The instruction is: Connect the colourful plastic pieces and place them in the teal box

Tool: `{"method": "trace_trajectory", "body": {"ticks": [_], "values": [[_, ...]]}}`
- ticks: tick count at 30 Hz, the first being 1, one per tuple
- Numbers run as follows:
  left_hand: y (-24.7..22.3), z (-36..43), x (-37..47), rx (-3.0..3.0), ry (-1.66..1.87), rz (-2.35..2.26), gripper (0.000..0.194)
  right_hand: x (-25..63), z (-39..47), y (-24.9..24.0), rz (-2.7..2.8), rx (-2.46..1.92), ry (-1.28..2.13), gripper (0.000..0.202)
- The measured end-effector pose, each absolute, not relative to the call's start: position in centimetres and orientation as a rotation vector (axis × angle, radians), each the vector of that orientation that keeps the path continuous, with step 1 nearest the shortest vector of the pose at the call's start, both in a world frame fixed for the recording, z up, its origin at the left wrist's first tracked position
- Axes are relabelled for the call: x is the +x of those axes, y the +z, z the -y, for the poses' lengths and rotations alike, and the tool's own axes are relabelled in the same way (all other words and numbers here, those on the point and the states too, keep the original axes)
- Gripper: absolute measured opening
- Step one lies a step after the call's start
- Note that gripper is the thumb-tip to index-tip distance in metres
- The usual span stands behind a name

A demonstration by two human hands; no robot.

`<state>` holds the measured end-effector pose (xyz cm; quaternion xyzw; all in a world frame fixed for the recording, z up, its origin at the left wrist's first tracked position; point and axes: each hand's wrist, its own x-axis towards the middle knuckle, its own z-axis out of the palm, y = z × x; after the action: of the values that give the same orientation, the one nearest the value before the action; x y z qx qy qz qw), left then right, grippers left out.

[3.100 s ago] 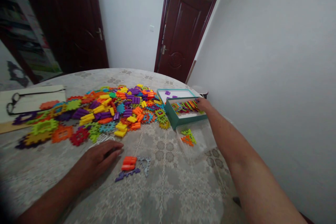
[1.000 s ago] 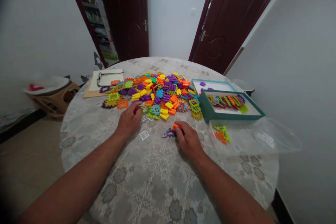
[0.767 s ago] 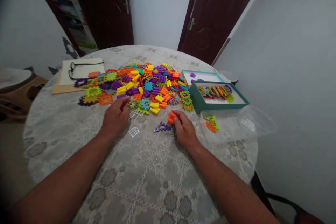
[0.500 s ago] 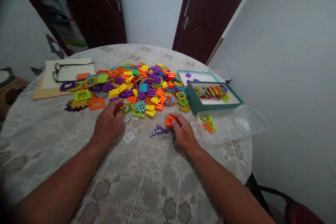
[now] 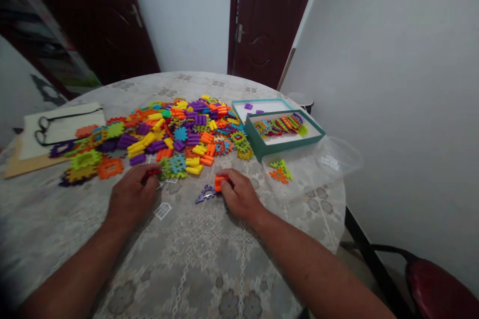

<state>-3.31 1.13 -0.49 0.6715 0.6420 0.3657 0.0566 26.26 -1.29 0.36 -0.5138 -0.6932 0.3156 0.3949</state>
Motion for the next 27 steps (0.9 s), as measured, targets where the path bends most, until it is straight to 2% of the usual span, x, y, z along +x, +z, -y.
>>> {"method": "trace_trajectory", "body": {"ticks": [8, 19, 23, 27], "values": [[-0.4, -0.5, -3.1, 2.095, 1.085, -1.921, 0.037, 25.7, 2.4, -0.2, 1.961, -1.107, 0.661, 0.027], [0.5, 0.0, -2.6, 1.875, 1.141, -2.043, 0.044, 26.1, 2.5, -1.2, 1.993, -1.117, 0.664, 0.027], [0.1, -0.4, -2.8, 1.874, 1.247, -1.968, 0.039, 26.0, 2.2, -1.1, 1.995, -1.119, 0.650, 0.026], [0.0, -0.6, -3.0, 1.914, 1.221, -1.904, 0.042, 25.8, 2.0, -1.2, 1.985, -1.116, 0.638, 0.027]]}}
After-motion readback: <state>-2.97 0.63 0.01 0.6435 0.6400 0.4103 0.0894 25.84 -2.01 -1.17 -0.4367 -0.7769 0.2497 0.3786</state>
